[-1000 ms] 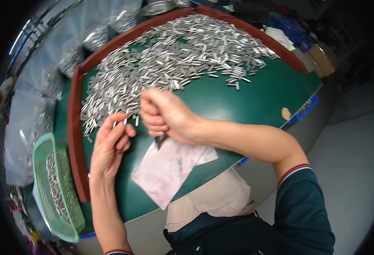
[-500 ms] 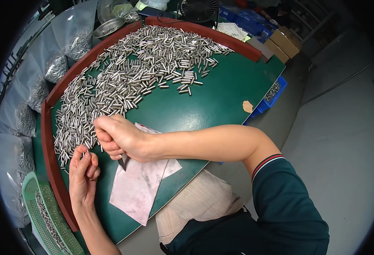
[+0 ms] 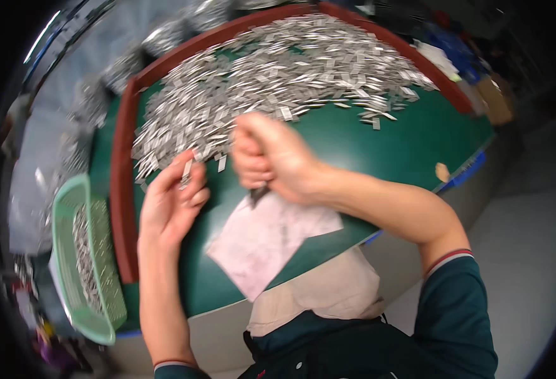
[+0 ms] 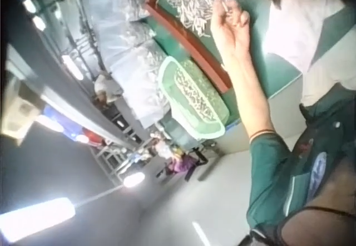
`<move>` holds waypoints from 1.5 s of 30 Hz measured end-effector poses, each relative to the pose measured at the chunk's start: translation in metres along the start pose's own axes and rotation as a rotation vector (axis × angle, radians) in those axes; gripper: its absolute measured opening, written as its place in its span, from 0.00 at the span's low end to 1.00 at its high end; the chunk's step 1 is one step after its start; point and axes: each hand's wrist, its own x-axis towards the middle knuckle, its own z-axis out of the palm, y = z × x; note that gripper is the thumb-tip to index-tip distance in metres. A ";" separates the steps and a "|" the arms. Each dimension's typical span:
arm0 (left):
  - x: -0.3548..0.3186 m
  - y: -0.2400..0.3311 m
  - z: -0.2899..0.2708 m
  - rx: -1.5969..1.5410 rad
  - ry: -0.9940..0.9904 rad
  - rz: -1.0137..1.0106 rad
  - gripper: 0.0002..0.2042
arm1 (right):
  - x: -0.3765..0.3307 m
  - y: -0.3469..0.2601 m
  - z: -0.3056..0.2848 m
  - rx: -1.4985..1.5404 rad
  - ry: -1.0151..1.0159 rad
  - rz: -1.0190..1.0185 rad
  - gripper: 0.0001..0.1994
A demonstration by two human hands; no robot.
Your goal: Picking up individual metal pins from a large pile and placing them into a green plastic basket for sorting or inspection.
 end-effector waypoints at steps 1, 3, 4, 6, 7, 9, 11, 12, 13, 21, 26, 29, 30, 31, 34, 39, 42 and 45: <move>0.003 -0.002 0.002 -0.011 -0.030 -0.008 0.11 | 0.000 -0.001 -0.003 -0.010 0.017 -0.005 0.20; 0.002 -0.002 0.000 -0.005 -0.014 -0.010 0.11 | -0.001 0.000 0.000 -0.013 0.010 -0.048 0.18; 0.001 -0.002 -0.003 -0.006 -0.029 -0.014 0.11 | 0.000 0.002 0.001 -0.013 -0.003 -0.028 0.18; -0.005 0.000 0.000 0.023 -0.021 -0.021 0.09 | -0.003 -0.001 0.007 -0.028 0.012 -0.009 0.18; -0.005 0.001 0.001 0.020 -0.006 -0.028 0.11 | -0.003 -0.001 0.007 -0.034 0.011 -0.009 0.18; -0.006 0.000 0.001 0.044 0.030 -0.003 0.10 | 0.000 0.001 0.006 -0.041 -0.004 -0.016 0.18; -0.006 0.000 0.010 0.091 0.098 0.043 0.15 | -0.001 0.000 0.005 -0.037 -0.004 -0.023 0.18; -0.007 0.003 0.009 0.221 0.090 0.099 0.15 | -0.001 -0.001 0.005 -0.047 -0.002 -0.026 0.18; -0.006 0.006 0.007 0.350 0.081 0.151 0.16 | 0.000 -0.001 0.005 -0.042 -0.002 -0.027 0.18; 0.001 0.009 0.001 1.714 0.606 0.694 0.07 | 0.000 -0.001 0.004 -0.053 0.009 -0.032 0.17; 0.009 0.000 -0.007 1.762 0.508 0.665 0.07 | 0.000 0.000 0.010 -0.058 0.064 -0.040 0.19; 0.010 -0.002 -0.010 1.818 0.515 0.685 0.08 | 0.000 0.000 0.011 -0.059 0.069 -0.042 0.19; 0.009 -0.002 -0.010 1.794 0.503 0.714 0.08 | 0.000 0.000 0.011 -0.056 0.069 -0.045 0.19; 0.009 -0.002 -0.009 1.766 0.489 0.744 0.08 | 0.000 0.000 0.010 -0.054 0.071 -0.045 0.19; 0.005 0.004 0.000 1.073 0.333 0.527 0.08 | -0.001 -0.001 0.008 -0.051 0.076 -0.043 0.19; -0.004 0.008 0.005 0.162 0.052 0.085 0.03 | -0.001 0.000 0.009 -0.051 0.081 -0.032 0.19; -0.003 0.003 0.007 0.309 0.034 0.085 0.02 | -0.002 -0.001 0.011 -0.045 0.084 -0.032 0.20; -0.002 0.002 0.010 0.389 0.057 0.082 0.04 | -0.001 -0.001 0.011 -0.038 0.089 -0.025 0.19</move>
